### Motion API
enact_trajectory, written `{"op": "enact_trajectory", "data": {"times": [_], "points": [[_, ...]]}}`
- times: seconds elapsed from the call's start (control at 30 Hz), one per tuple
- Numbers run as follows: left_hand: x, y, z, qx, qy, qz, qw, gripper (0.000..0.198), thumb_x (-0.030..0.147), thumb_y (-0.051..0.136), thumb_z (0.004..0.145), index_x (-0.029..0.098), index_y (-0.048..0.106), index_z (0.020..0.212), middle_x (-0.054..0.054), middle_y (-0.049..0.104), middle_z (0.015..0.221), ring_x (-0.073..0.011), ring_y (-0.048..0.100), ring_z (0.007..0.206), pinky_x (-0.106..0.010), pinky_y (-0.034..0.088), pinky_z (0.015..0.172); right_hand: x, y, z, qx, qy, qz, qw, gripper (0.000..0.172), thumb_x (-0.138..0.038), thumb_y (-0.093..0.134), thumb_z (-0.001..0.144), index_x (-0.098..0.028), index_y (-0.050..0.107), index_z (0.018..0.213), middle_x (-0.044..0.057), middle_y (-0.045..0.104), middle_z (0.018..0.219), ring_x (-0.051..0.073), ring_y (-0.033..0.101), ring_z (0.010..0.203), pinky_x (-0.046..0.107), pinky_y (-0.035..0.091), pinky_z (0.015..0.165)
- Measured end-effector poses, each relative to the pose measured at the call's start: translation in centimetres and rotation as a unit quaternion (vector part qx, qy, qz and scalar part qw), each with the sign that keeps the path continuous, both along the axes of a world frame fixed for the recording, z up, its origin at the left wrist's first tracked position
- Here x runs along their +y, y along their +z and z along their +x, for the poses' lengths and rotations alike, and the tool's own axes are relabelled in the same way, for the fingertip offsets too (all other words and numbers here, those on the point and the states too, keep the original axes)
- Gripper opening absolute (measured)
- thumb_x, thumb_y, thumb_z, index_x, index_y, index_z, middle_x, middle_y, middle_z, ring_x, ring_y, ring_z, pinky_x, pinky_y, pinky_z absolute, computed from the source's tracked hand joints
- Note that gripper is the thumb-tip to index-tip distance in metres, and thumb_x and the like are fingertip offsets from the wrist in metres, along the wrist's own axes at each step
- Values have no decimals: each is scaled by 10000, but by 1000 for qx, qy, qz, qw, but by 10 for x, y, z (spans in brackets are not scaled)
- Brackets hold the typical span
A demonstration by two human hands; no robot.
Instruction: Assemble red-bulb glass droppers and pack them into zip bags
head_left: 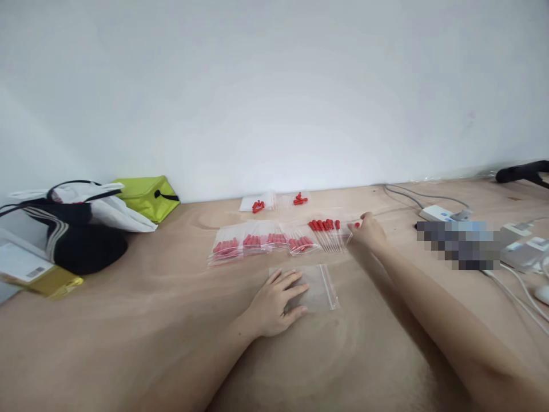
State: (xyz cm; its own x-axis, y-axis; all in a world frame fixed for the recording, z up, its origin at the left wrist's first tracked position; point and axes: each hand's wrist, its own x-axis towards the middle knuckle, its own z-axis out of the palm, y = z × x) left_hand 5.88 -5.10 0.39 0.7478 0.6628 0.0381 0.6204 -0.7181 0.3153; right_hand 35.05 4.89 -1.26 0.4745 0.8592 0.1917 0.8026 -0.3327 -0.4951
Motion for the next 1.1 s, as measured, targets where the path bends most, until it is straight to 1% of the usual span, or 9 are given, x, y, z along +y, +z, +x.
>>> {"op": "enact_trajectory", "data": {"times": [0.1,0.23,0.33,0.4,0.5,0.57,0.63,0.97,1.1], "points": [[1,0,3,-6,24,-6,1000,420,410,474,813,254,480,1203,-57,396,1333,-223,323,1243,-462,223,1031,18,-6,9,23,-5,-30,999,469,-272,552,682,-38,471,1081,213,583,929,299,546,926,347,413,713],[3,-1,4,-9,31,-9,999,422,409,473,815,249,480,1205,-57,397,1332,-220,322,1243,-456,217,1035,24,-7,10,50,-3,-24,998,302,-176,514,679,-48,553,949,206,602,847,296,566,882,337,420,693],[2,0,4,-5,30,-9,999,422,404,477,813,246,481,1205,-59,395,1334,-222,320,1244,-456,214,1036,12,-6,10,67,-5,5,998,293,-192,435,744,-72,534,992,162,603,829,243,580,836,311,428,681],[2,1,4,-4,31,-7,1000,422,399,479,812,243,481,1204,-62,395,1333,-225,324,1242,-460,219,1033,-5,-9,5,112,10,45,993,321,-251,380,793,-113,481,1065,99,594,807,182,585,729,275,439,620],[1,1,4,-9,28,0,1000,413,387,479,815,239,484,1200,-65,405,1326,-232,336,1234,-470,234,1024,-40,-19,-13,310,80,157,934,345,-377,391,797,-173,427,1073,-4,516,683,115,502,490,246,407,456],[2,0,4,-15,22,7,1000,409,385,475,819,238,483,1200,-67,412,1321,-233,341,1231,-476,240,1020,-58,-24,-26,376,116,197,898,346,-420,449,767,-202,418,1033,-42,462,645,95,475,464,234,402,439],[2,-1,3,-17,19,11,1000,412,389,472,820,236,480,1203,-70,413,1319,-234,344,1229,-479,240,1019,-70,-25,-36,405,127,224,877,339,-442,482,747,-219,412,992,-54,441,652,83,465,457,230,405,434],[3,-5,2,-22,19,17,999,405,402,452,830,251,470,1205,-59,404,1326,-235,337,1231,-475,235,1022,-72,-19,-47,459,131,221,851,360,-482,525,720,-222,413,943,-67,429,636,72,462,443,226,414,412],[3,-5,3,-30,20,12,999,539,379,466,819,223,307,1310,-59,394,1332,-219,333,1230,-453,231,1029,-78,-19,-55,506,131,206,827,392,-495,564,690,-223,414,929,-69,443,644,80,496,472,234,442,433]]}}
